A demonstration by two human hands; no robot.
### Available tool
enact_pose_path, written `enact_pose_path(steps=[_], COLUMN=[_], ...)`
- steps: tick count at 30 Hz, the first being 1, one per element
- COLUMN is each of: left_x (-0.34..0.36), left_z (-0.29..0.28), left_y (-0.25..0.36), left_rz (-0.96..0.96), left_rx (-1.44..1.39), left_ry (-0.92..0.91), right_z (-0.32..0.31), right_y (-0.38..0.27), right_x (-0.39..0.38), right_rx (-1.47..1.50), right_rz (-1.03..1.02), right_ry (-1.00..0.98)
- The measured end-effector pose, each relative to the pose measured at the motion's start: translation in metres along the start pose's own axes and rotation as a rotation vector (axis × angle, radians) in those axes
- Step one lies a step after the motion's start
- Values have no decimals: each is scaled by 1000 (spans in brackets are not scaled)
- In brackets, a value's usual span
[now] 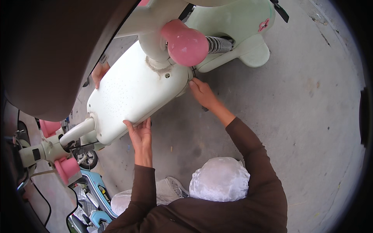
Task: The person removes the seat and floorboard of a white electric scooter to access the battery compartment. They use a screwdriver and a power drill to remove screws and disconnect battery terminals. The person then reattaches the battery terminals and secures the battery with the power drill.
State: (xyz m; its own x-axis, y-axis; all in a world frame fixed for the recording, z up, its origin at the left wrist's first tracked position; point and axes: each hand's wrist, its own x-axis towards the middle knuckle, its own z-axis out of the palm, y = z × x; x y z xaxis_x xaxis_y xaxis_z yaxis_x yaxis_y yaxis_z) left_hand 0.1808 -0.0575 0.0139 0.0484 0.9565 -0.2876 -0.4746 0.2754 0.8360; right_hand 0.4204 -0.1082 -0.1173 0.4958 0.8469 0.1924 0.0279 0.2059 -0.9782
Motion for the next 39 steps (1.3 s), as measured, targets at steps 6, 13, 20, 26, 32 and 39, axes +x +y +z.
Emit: enact_pose_path(steps=[6, 13, 20, 26, 32, 39], left_x=[3, 3, 15, 21, 26, 13], left_z=[-8, -21, -47, -62, -70, -67], left_y=[6, 3, 9, 17, 20, 97], left_rz=[-51, -162, -222, -325, -355, -233], left_rx=[-14, -79, -116, -66, 107, 1266], left_ry=[5, -91, -254, -366, -494, -898], right_z=[-16, -20, -24, 9, 1, 18], right_y=[-2, -9, 19, -79, -105, -97], right_x=[8, -3, -20, 15, 17, 23], right_rx=[-393, -435, -268, 25, 106, 69], right_rz=[-165, -120, -106, 351, 611, 743], right_ry=[-28, -55, 218, 253, 151, 78])
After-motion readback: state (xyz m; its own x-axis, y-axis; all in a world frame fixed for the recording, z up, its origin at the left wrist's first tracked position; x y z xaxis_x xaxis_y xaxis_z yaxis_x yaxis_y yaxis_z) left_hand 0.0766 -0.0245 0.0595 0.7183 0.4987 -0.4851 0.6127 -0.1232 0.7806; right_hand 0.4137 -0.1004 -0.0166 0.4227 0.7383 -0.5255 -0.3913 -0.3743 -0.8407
